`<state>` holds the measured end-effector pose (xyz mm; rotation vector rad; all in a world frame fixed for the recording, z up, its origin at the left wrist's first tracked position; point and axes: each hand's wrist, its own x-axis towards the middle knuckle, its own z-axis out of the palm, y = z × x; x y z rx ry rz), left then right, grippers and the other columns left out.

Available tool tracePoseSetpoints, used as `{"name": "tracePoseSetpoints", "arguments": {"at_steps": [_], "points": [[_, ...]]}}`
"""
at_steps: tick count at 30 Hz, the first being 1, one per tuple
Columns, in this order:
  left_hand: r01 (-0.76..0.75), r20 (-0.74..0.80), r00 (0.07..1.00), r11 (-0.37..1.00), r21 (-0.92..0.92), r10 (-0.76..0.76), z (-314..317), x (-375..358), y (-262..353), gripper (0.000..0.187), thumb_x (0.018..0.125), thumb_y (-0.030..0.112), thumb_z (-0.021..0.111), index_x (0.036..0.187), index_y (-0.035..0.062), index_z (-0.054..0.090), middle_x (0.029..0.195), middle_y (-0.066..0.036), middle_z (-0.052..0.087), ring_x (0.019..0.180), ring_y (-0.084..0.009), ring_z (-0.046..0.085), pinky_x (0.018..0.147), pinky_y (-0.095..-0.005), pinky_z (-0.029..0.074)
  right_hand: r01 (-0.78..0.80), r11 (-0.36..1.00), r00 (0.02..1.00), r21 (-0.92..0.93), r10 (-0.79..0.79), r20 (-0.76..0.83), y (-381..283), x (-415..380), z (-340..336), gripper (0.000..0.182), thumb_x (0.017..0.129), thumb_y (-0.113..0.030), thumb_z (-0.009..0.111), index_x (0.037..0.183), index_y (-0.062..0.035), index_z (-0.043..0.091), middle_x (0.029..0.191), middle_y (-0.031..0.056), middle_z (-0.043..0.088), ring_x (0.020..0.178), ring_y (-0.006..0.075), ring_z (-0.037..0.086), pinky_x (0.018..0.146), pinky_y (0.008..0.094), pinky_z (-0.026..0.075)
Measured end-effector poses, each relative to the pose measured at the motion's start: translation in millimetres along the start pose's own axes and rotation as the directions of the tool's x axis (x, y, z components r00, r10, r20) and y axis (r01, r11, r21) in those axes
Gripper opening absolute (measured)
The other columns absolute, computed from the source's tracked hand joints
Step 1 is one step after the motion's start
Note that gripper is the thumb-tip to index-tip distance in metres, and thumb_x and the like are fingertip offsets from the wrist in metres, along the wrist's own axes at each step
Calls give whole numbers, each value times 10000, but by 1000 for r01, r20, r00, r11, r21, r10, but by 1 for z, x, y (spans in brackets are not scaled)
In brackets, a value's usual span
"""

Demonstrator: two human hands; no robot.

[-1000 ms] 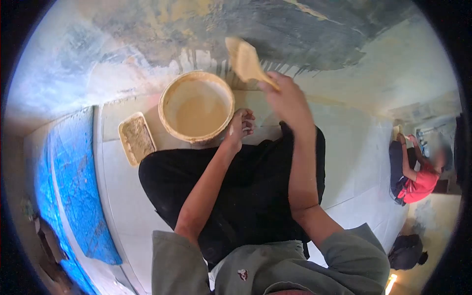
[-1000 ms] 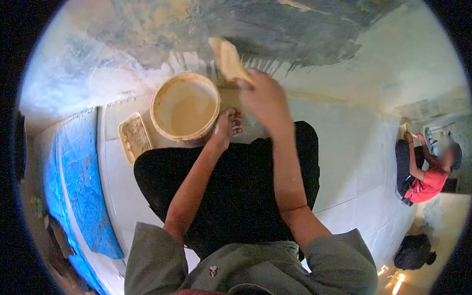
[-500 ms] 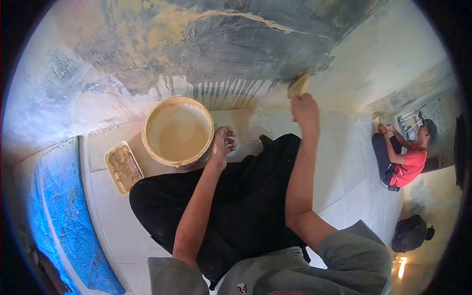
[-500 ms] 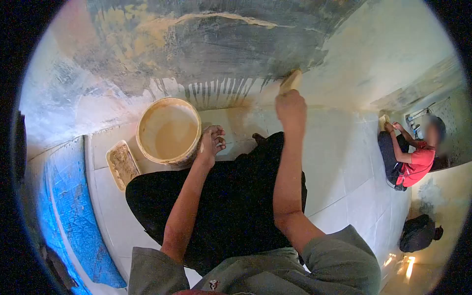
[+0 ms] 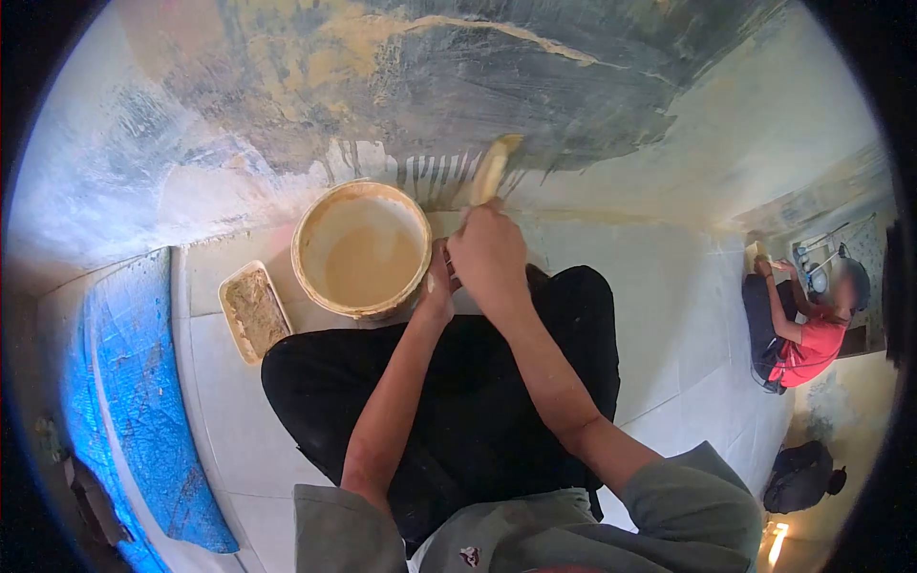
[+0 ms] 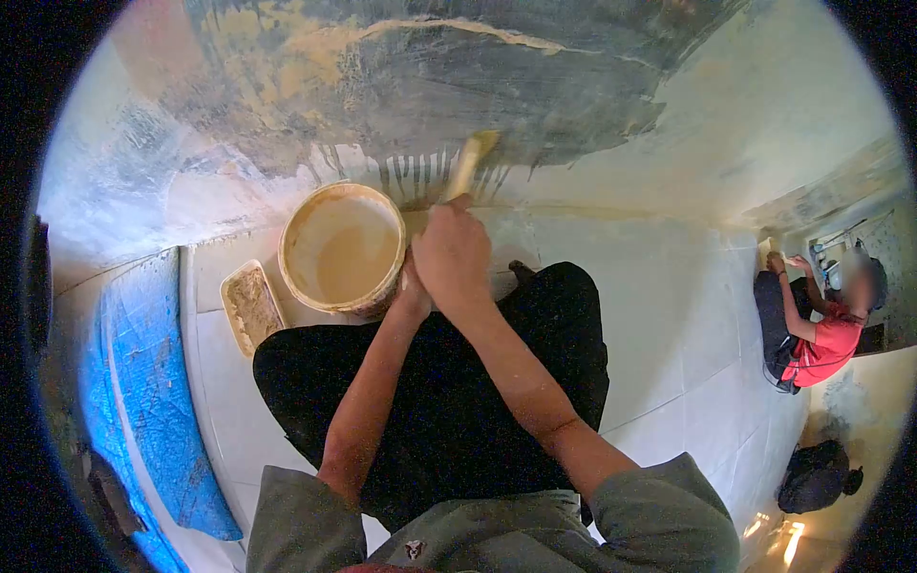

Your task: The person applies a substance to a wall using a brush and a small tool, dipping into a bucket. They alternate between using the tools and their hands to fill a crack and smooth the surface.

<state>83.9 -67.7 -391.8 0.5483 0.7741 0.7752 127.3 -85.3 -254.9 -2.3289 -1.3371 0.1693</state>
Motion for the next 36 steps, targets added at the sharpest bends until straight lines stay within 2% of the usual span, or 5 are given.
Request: {"name": "tracePoseSetpoints", "arguments": {"at_steps": [14, 16, 22, 29, 36], "points": [[-592, 249, 754, 466, 658, 607, -38, 10, 13, 331, 914, 393, 485, 946, 66, 527, 878, -48, 575, 780, -126, 559, 655, -307, 450, 244, 963, 964, 117, -254, 78, -23, -11, 26, 340, 853, -188, 525, 1077, 67, 533, 716, 227, 625, 700, 371, 631, 668, 446, 509], [-499, 112, 864, 801, 332, 492, -45, 21, 12, 278, 913, 341, 511, 958, 67, 520, 858, -54, 573, 815, -135, 552, 676, -336, 456, 347, 929, 933, 128, -356, 53, -25, -11, 21, 346, 846, -197, 534, 1135, -5, 534, 736, 208, 632, 704, 364, 629, 655, 444, 505], [-268, -279, 938, 942, -204, 206, -46, 29, 14, 335, 875, 306, 451, 1119, 77, 475, 949, -65, 491, 685, -163, 502, 626, -328, 431, 229, 938, 938, 261, -284, 199, -16, 8, 10, 357, 846, -267, 561, 1146, -73, 574, 833, 166, 648, 787, 369, 610, 701, 422, 480], [-125, -355, 934, 969, -212, 43, -46, 29, 20, 408, 868, 293, 444, 1201, 57, 457, 1007, -72, 432, 669, -145, 457, 585, -307, 403, 271, 943, 962, 194, -272, -21, 57, 42, -15, 327, 839, -285, 590, 1091, -78, 614, 793, 141, 641, 734, 312, 612, 663, 377, 460], [-136, -320, 946, 954, -268, 45, -47, 25, 22, 413, 868, 272, 469, 1216, 52, 439, 1003, -71, 420, 679, -151, 456, 586, -301, 407, -204, 979, 959, -1, 200, 202, 134, 51, -90, 342, 808, -287, 570, 981, 1, 633, 605, 5, 493, 508, 102, 428, 474, 282, 363]]}}
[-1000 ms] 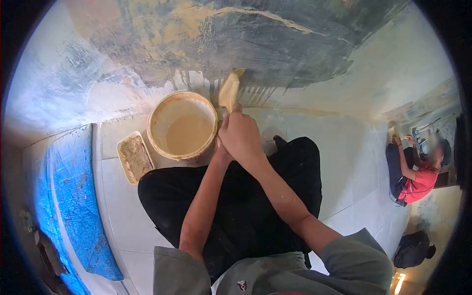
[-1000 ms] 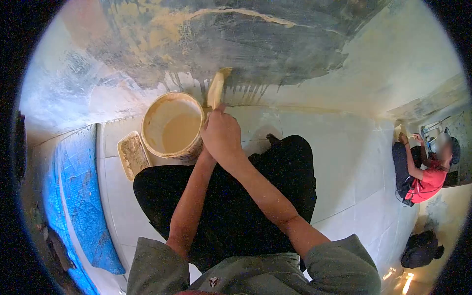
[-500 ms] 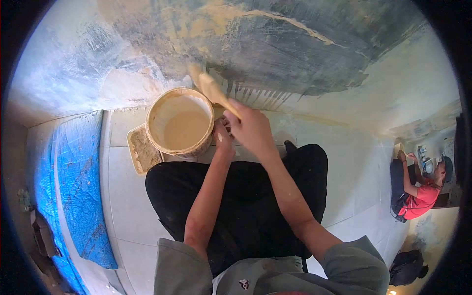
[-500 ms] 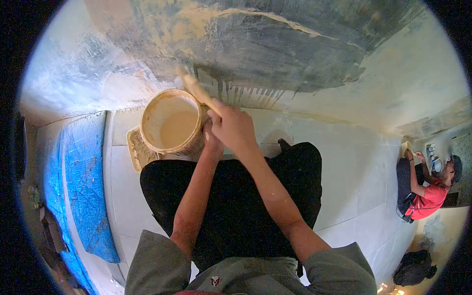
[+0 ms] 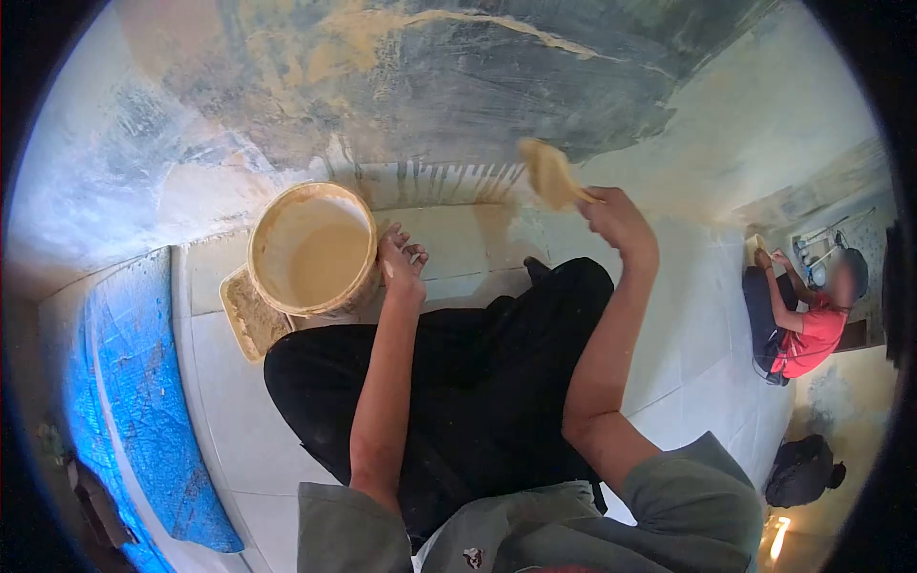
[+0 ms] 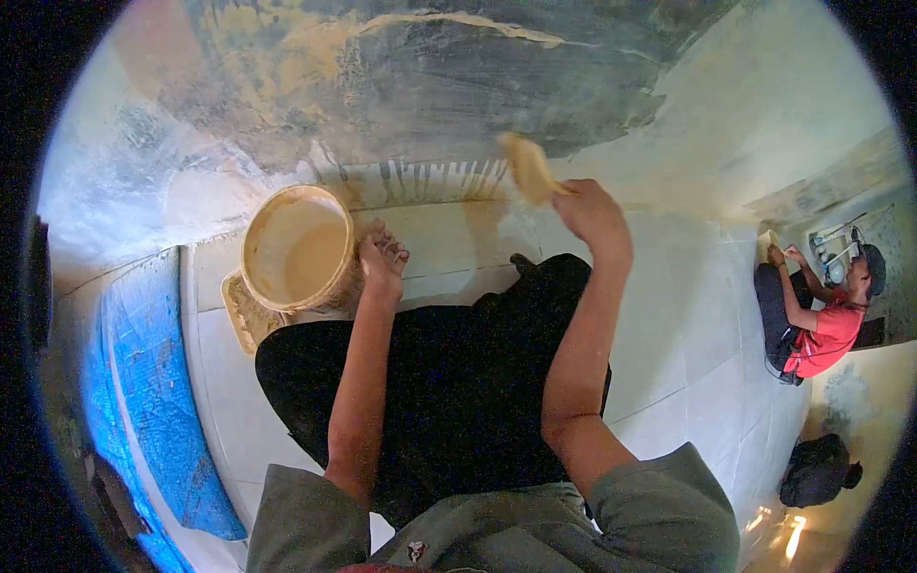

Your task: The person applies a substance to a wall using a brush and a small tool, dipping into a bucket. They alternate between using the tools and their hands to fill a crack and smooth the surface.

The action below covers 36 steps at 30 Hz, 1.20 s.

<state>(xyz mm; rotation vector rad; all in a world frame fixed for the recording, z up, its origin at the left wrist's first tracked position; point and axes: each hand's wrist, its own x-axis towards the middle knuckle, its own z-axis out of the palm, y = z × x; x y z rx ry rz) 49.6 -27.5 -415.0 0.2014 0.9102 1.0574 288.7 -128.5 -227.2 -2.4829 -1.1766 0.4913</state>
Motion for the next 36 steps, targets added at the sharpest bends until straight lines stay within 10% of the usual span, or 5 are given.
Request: {"name": "tracePoseSetpoints", "arguments": {"at_steps": [6, 8, 24, 36], "points": [[-18, 10, 1000, 1000, 17, 18, 2, -3, 1, 425, 860, 270, 472, 1224, 54, 430, 990, -65, 410, 689, -155, 460, 591, -300, 409, -358, 920, 880, -157, 276, -386, 50, 21, -6, 371, 805, -341, 525, 890, 5, 630, 741, 173, 639, 633, 287, 619, 587, 385, 474], [-15, 7, 1000, 1000, 20, 15, 3, -5, 3, 422, 859, 266, 472, 1223, 57, 431, 992, -63, 411, 689, -157, 458, 591, -299, 410, -364, 914, 862, -180, 258, -436, 27, 18, 5, 355, 799, -308, 502, 922, 2, 623, 959, 241, 630, 926, 379, 604, 826, 445, 467], [29, 14, 999, 999, 20, -29, 4, -2, 7, 443, 794, 194, 475, 1212, 54, 434, 959, -58, 421, 676, -163, 449, 580, -297, 405, 88, 970, 976, -225, -129, -176, -88, -36, 66, 277, 817, -243, 573, 799, 30, 614, 810, 227, 634, 813, 365, 622, 715, 444, 486], [12, 155, 988, 1000, 6, -13, 2, 1, 5, 337, 865, 239, 433, 1152, 65, 474, 921, -41, 490, 747, -175, 505, 643, -318, 440, 337, 897, 916, 286, -383, 123, -129, -54, 85, 363, 856, -261, 553, 1059, 37, 591, 862, 236, 626, 840, 386, 606, 764, 438, 474]]}}
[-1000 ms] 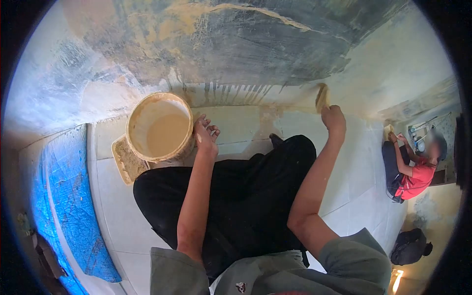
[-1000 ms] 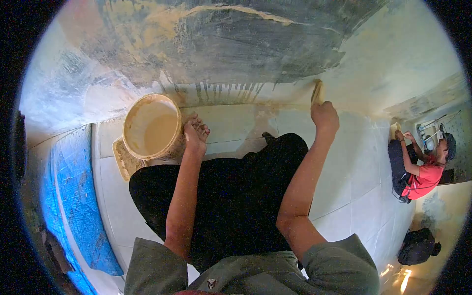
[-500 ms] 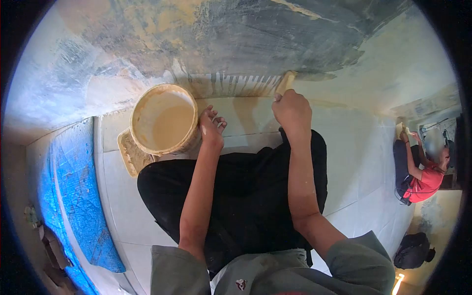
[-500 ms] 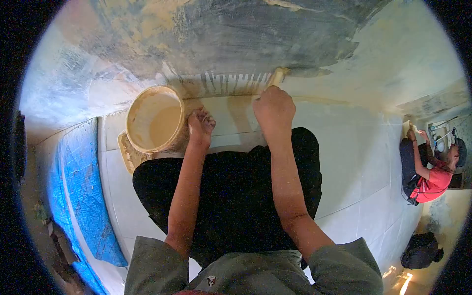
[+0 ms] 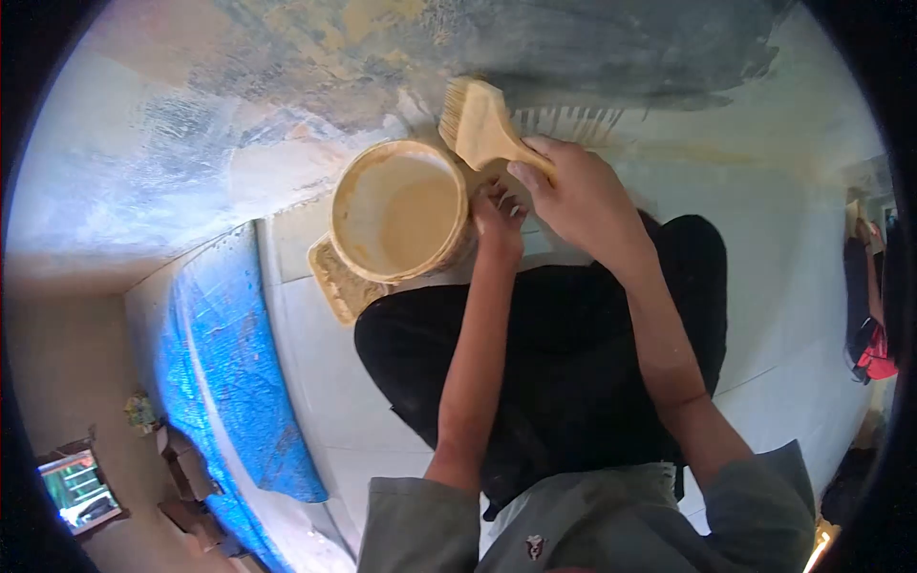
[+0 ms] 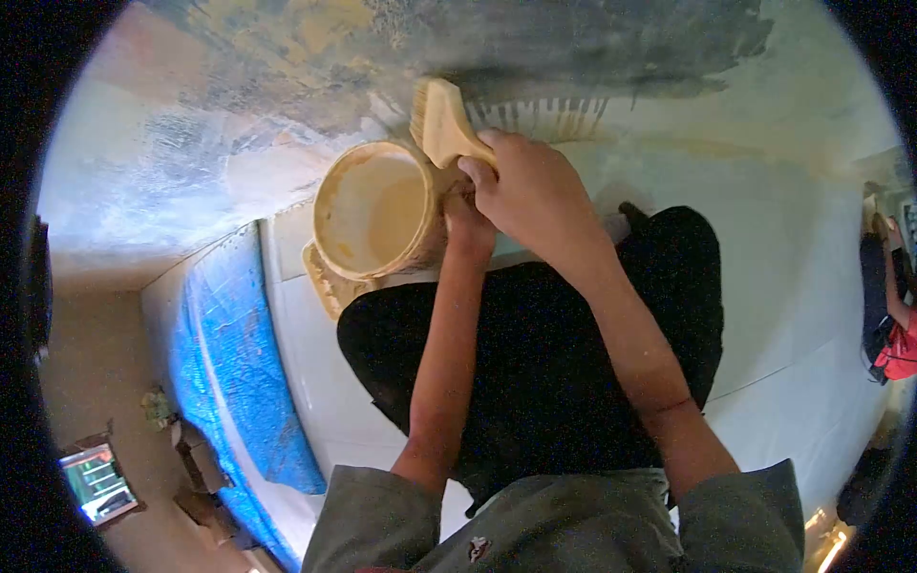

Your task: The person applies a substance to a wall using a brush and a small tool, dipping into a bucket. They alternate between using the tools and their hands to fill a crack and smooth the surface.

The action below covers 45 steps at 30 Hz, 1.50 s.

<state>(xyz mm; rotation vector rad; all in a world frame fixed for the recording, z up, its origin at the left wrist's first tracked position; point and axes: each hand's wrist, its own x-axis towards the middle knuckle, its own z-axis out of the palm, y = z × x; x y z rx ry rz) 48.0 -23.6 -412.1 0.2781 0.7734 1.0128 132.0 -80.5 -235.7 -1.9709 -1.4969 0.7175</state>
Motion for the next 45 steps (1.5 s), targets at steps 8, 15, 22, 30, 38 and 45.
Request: {"name": "tracePoseSetpoints", "arguments": {"at_steps": [8, 15, 22, 30, 38, 45], "points": [[-613, 409, 790, 609, 503, 457, -10, 7, -14, 320, 896, 246, 359, 1093, 38, 503, 1006, -68, 542, 845, -210, 548, 748, -340, 453, 283, 954, 926, -103, -299, -230, 3, 7, 33, 328, 851, -244, 561, 1137, -87, 596, 815, 179, 646, 761, 316, 637, 708, 418, 496], [99, -116, 988, 993, -59, -106, 5, -4, 7, 237, 832, 180, 438, 1038, 74, 488, 816, -35, 473, 639, -168, 436, 563, -298, 397, 69, 977, 951, -200, -125, -282, 33, 16, -10, 308, 835, -294, 592, 1126, -203, 630, 800, 114, 652, 723, 265, 626, 659, 371, 482], [103, -95, 990, 993, -63, -109, 3, -1, 4, 197, 856, 163, 398, 1000, 87, 508, 781, -28, 506, 651, -172, 454, 561, -283, 402, 253, 966, 846, 45, -198, -494, 25, -8, -83, 345, 862, -307, 605, 1154, -123, 613, 754, 52, 615, 636, 138, 543, 647, 257, 447], [135, -97, 985, 989, -57, -140, -5, 4, -4, 230, 885, 267, 424, 1029, 111, 514, 903, -23, 496, 733, -158, 458, 617, -279, 424, 176, 365, 982, 914, -3, -188, 50, 38, 24, 353, 917, -391, 498, 860, -44, 524, 505, -50, 360, 373, 38, 310, 351, 192, 196], [35, 24, 999, 999, 4, -35, 0, -2, -11, 281, 889, 344, 341, 890, 137, 531, 757, -17, 544, 672, -139, 531, 559, -267, 423, 78, 409, 995, 909, 23, -96, 62, 29, 99, 351, 957, -375, 423, 760, -85, 443, 511, -40, 341, 344, 57, 286, 307, 217, 206], [-94, 171, 982, 990, 104, 75, 1, -21, -11, 289, 881, 337, 336, 852, 132, 538, 680, 20, 540, 481, -95, 486, 364, -220, 341, -122, 501, 972, 857, 236, 0, 51, 10, 101, 338, 957, -337, 433, 727, -90, 437, 526, -40, 353, 377, 64, 291, 330, 257, 230]]}}
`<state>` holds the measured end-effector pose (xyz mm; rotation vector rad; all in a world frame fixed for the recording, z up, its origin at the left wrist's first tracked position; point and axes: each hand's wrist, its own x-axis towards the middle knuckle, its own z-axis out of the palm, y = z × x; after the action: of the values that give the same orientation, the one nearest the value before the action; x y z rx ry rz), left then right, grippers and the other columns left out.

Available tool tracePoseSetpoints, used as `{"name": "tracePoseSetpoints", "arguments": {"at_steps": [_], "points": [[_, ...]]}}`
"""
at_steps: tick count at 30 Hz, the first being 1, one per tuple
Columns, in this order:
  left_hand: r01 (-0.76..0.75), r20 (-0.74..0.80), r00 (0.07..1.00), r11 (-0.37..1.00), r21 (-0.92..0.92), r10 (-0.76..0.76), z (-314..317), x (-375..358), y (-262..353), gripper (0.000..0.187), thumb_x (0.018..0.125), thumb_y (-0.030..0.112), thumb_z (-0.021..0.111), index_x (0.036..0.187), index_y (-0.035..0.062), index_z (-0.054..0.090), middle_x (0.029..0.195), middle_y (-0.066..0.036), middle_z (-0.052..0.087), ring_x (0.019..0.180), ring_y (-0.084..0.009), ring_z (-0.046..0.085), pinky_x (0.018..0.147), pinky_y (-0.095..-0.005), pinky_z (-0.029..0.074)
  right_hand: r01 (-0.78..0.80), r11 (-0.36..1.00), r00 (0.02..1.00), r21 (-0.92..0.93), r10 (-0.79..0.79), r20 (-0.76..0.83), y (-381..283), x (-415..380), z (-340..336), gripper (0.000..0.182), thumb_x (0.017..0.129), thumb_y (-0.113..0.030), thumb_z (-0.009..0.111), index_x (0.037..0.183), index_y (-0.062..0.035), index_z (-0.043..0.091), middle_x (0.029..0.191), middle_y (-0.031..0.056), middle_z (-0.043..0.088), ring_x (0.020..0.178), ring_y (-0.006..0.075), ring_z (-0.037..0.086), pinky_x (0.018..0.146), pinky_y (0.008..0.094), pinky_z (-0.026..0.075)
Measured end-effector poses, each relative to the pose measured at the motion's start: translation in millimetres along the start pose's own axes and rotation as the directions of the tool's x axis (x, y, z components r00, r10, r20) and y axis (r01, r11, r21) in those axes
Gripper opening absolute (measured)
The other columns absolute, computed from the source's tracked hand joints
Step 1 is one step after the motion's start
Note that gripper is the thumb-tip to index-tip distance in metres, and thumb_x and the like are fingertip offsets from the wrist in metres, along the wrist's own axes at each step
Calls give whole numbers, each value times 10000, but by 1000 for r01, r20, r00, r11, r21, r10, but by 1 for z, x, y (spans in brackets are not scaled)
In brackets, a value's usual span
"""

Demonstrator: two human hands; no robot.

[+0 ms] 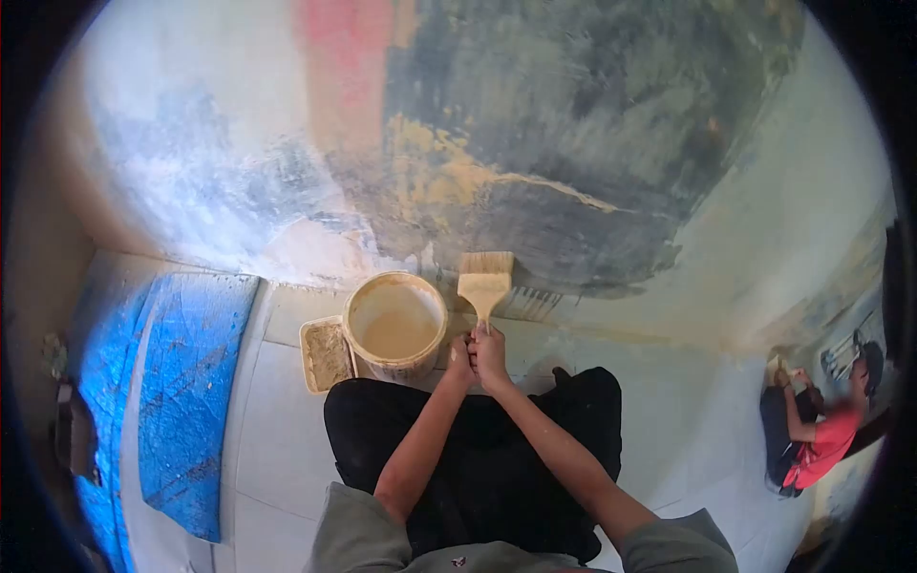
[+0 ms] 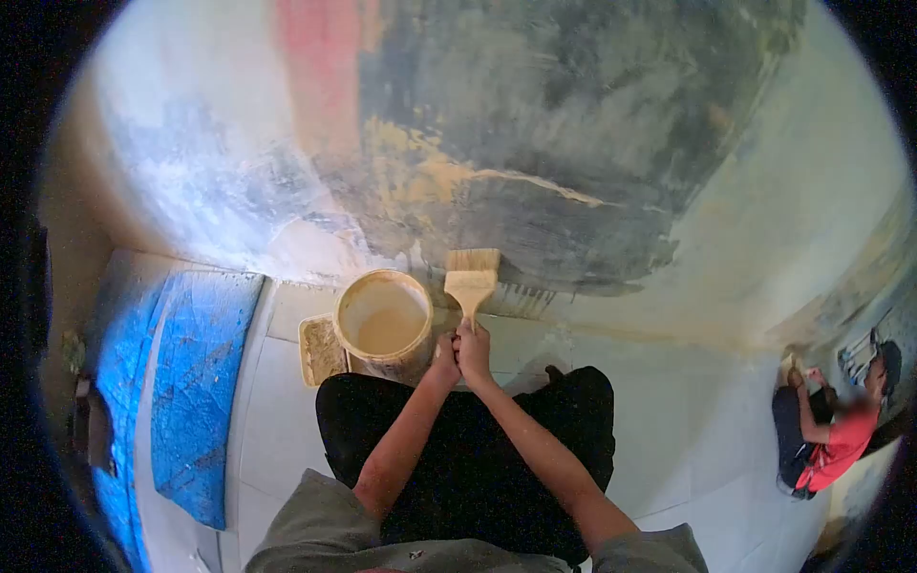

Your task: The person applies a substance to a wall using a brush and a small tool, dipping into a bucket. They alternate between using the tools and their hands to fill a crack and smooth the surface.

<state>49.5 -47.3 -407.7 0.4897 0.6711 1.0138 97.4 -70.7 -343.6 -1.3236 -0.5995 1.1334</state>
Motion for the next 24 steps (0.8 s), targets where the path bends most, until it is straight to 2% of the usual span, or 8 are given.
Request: {"name": "tracePoseSetpoints", "arguments": {"at_steps": [5, 6, 9, 13, 17, 22, 23, 24], "points": [[230, 82, 972, 959, -168, -219, -4, 3, 5, 277, 930, 364, 340, 940, 166, 534, 700, 41, 534, 551, -79, 509, 428, -205, 399, -174, 983, 974, -62, 181, 138, -66, -47, 14, 343, 955, -376, 419, 752, -101, 443, 507, -49, 346, 354, 55, 275, 316, 240, 201], [127, -34, 991, 984, -128, -132, -16, 29, -21, 259, 917, 339, 351, 980, 165, 532, 764, 18, 534, 595, -100, 514, 477, -224, 422, -109, 989, 967, -96, 127, 219, -77, -50, 16, 361, 950, -405, 421, 768, -95, 454, 507, -53, 342, 349, 48, 267, 320, 220, 179], [191, -207, 955, 974, -121, -213, 8, 11, -1, 253, 904, 298, 362, 1024, 142, 521, 800, -3, 507, 640, -133, 497, 556, -264, 441, 94, 989, 955, -113, -57, 292, -131, -71, 50, 327, 911, -425, 482, 828, -108, 498, 538, -86, 332, 372, 14, 233, 334, 193, 135], [184, -219, 950, 965, -189, -224, 6, 2, 3, 288, 836, 212, 396, 1062, 92, 528, 822, -11, 514, 621, -152, 489, 576, -307, 436, 304, 950, 882, -75, -251, 398, -190, -62, 92, 381, 930, -443, 444, 796, -87, 477, 511, -68, 324, 353, 30, 251, 321, 213, 153], [184, -236, 945, 965, -185, -226, 9, -6, 10, 270, 841, 198, 395, 1053, 97, 530, 797, 1, 504, 597, -141, 486, 545, -301, 427, 360, 931, 844, -61, -297, 447, -199, -32, 114, 377, 918, -449, 464, 793, -93, 476, 513, -73, 316, 354, 31, 241, 322, 211, 152], [184, -243, 941, 960, -209, -233, 5, 11, -8, 247, 846, 199, 403, 1037, 106, 530, 804, 3, 513, 583, -140, 489, 547, -306, 430, -66, 993, 961, 93, 38, 275, -118, -19, 97, 321, 933, -403, 455, 804, -108, 469, 520, -77, 299, 362, 31, 225, 319, 200, 148], [52, -242, 961, 946, -321, -135, 6, 23, -20, 234, 850, 210, 410, 1026, 112, 529, 816, 2, 519, 594, -139, 492, 558, -307, 433, -75, 993, 963, 92, 48, 265, -102, -23, 87, 321, 933, -403, 455, 804, -108, 469, 520, -77, 299, 362, 31, 225, 319, 200, 148], [-71, -252, 967, 902, -426, -43, 6, 30, -31, 221, 854, 222, 418, 1015, 118, 529, 829, 1, 526, 604, -138, 495, 568, -308, 437, -280, 951, 928, 134, 232, 290, -87, -29, 75, 289, 935, -382, 458, 828, -115, 470, 532, -84, 297, 372, 20, 216, 317, 186, 138]]}}
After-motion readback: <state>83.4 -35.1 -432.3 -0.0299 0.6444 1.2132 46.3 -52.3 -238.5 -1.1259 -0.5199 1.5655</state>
